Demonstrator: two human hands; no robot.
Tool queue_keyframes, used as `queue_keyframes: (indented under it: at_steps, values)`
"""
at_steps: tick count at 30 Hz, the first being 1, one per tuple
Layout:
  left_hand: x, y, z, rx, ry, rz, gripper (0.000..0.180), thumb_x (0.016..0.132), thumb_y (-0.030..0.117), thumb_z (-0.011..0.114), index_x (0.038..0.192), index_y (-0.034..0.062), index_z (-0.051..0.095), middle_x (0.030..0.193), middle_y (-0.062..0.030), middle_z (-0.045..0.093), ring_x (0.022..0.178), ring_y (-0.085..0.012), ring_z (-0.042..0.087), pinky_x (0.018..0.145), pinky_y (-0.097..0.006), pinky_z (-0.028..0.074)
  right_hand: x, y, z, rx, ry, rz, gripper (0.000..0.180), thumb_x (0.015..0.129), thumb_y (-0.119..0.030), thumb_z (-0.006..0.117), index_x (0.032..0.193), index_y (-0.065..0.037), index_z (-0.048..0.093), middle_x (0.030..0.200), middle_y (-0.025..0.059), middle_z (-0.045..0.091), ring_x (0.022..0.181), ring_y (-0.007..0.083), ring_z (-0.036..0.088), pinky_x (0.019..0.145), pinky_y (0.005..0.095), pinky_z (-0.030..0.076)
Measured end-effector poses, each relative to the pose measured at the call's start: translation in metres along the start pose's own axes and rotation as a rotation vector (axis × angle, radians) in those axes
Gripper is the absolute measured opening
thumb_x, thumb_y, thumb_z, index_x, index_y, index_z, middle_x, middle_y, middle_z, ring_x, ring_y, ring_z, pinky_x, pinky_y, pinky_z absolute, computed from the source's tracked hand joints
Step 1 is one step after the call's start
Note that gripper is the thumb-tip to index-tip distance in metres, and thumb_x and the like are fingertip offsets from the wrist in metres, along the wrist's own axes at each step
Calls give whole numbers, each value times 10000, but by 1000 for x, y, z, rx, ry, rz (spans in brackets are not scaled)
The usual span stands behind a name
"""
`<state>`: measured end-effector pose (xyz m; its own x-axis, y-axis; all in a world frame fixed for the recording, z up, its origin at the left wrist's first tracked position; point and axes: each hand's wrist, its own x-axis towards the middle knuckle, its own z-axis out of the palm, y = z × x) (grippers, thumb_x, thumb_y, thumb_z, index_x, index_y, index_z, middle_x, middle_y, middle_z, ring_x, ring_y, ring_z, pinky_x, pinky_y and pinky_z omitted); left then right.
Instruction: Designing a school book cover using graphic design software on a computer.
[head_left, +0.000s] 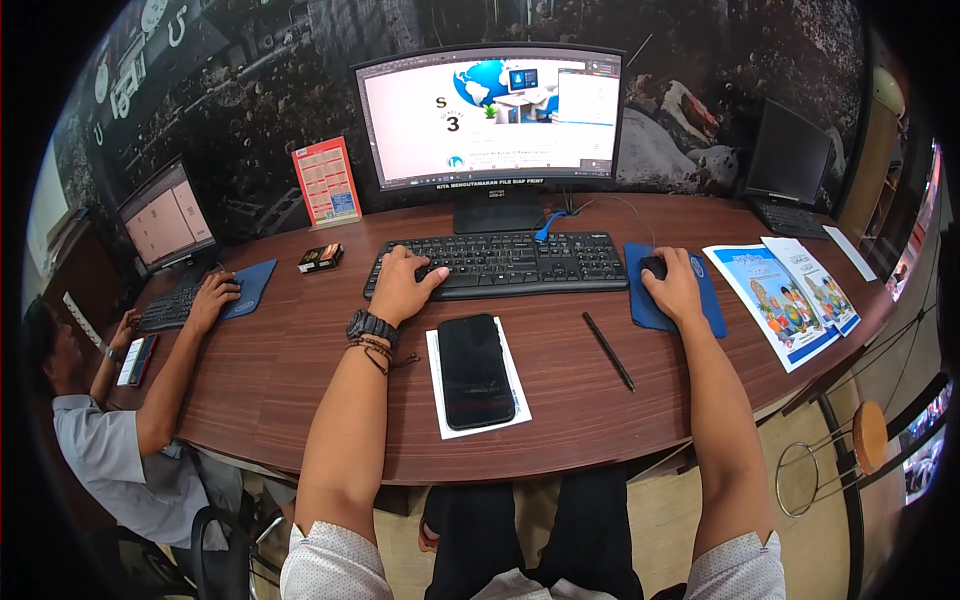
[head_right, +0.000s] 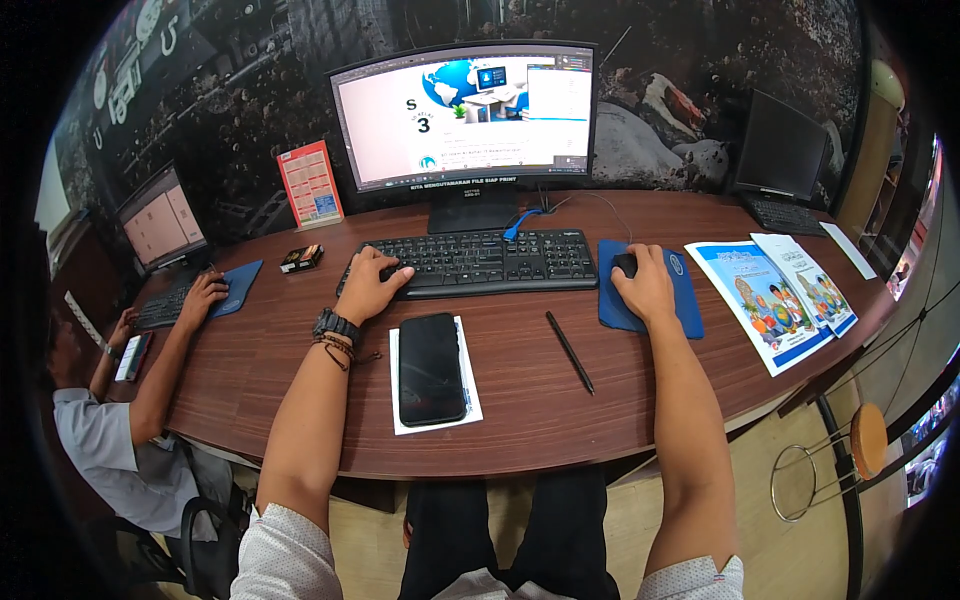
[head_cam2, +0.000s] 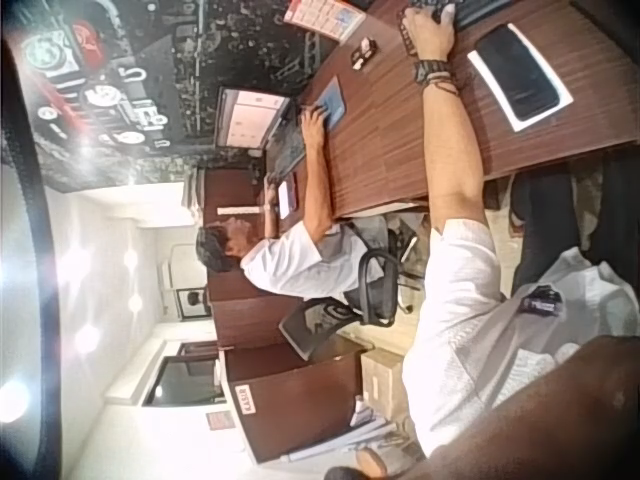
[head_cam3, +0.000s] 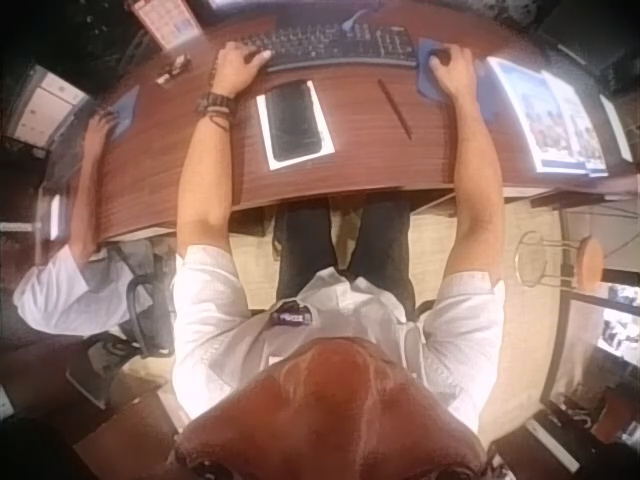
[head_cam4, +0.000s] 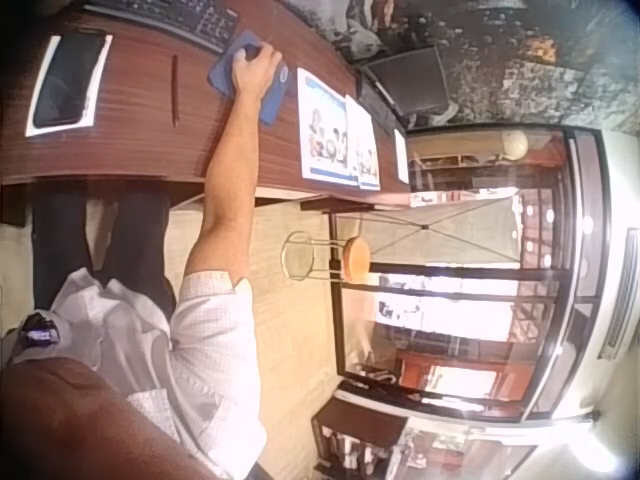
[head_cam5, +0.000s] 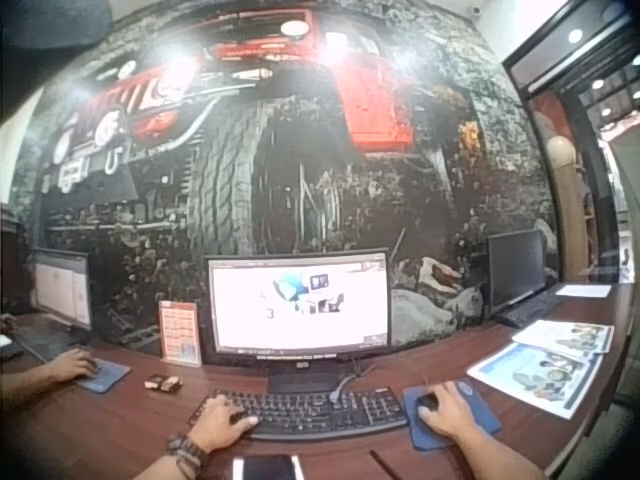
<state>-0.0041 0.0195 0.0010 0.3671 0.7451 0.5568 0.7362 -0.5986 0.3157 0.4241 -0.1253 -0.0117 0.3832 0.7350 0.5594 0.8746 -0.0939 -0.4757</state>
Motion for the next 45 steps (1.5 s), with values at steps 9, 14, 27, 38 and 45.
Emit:
queue_keyframes:
  at_steps: [9, 14, 27, 38, 45]
  values:
    - [0, 3, -2, -9, -15, -11, 491, 886, 417, 700, 1089, -30, 720, 1054, -163, 584, 1046, -322, 533, 945, -398, 443, 0, -1, -1, -4, -15, 32, 486, 795, -265, 677, 1219, -41, 593, 1211, 160, 550, 1126, 377, 573, 945, 449, 476]
    - [-1, 3, -2, -4, -11, -10, 491, 885, 417, 700, 1092, -28, 720, 1060, -166, 585, 1050, -325, 532, 949, -401, 441, 0, 2, 0, -3, 4, -12, 533, 798, -264, 680, 1272, -51, 568, 1249, 166, 541, 1148, 380, 568, 965, 448, 470]
    - [0, 1, 0, -8, -1, -2, 477, 882, 408, 706, 1080, -26, 723, 1050, -162, 585, 1037, -324, 533, 939, -399, 442, 0, -2, -2, 1, -13, 12, 523, 801, -252, 681, 1267, -50, 559, 1260, 172, 539, 1161, 391, 562, 963, 453, 472]
    - [-1, 3, 0, -12, -9, -13, 478, 879, 408, 710, 1081, -25, 724, 1054, -162, 583, 1044, -323, 533, 941, -397, 442, -1, 0, -1, 12, -5, -1, 496, 798, -252, 677, 1241, -59, 565, 1245, 172, 544, 1148, 390, 565, 954, 457, 475]
    - [-1, 2, -2, 2, -3, -4, 480, 882, 416, 707, 1077, -22, 725, 1053, -160, 588, 1049, -323, 537, 941, -398, 445, 0, -1, -2, 13, -18, -7, 491, 811, -260, 679, 1253, -79, 567, 1238, 164, 537, 1148, 384, 567, 952, 453, 478]
